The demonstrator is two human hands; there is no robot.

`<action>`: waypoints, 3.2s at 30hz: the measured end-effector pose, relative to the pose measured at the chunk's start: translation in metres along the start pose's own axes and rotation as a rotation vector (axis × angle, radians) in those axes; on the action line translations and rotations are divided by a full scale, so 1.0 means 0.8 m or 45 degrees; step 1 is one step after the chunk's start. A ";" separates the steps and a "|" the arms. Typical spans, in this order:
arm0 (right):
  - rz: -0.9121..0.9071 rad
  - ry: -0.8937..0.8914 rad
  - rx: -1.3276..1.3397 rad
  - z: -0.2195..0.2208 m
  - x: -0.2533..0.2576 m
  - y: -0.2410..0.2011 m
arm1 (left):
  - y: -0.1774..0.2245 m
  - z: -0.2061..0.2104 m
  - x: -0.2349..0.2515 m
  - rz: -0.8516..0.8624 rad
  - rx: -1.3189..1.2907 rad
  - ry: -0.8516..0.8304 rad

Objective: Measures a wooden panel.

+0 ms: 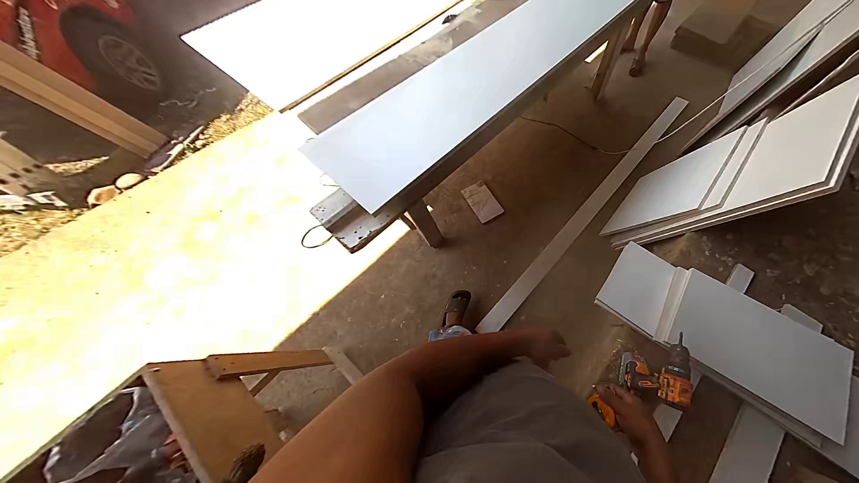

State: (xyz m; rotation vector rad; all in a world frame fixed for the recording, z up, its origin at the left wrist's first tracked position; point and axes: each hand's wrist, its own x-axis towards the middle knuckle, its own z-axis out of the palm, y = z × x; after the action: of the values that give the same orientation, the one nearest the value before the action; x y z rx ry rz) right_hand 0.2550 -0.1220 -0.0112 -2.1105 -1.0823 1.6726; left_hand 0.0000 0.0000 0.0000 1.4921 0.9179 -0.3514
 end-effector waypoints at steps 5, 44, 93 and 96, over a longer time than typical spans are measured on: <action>0.172 -0.527 -0.665 0.131 0.004 -0.211 | -0.042 -0.052 -0.026 -0.066 0.086 -0.212; 0.404 0.052 -0.953 0.358 0.079 -0.396 | -0.733 -0.695 -0.378 -0.834 -0.064 1.639; 0.243 0.396 -0.853 -0.021 0.439 -0.646 | -0.407 -0.701 -0.066 -0.730 0.232 1.608; 0.181 0.410 -0.915 -0.072 0.482 -0.689 | -0.408 -0.701 -0.063 -0.785 0.223 1.622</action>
State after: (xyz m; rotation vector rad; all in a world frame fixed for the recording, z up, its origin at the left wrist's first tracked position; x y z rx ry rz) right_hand 0.1161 0.5358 0.0509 -2.8092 -1.6147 0.9997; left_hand -0.4346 0.4751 -0.0968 1.4948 2.4232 0.1583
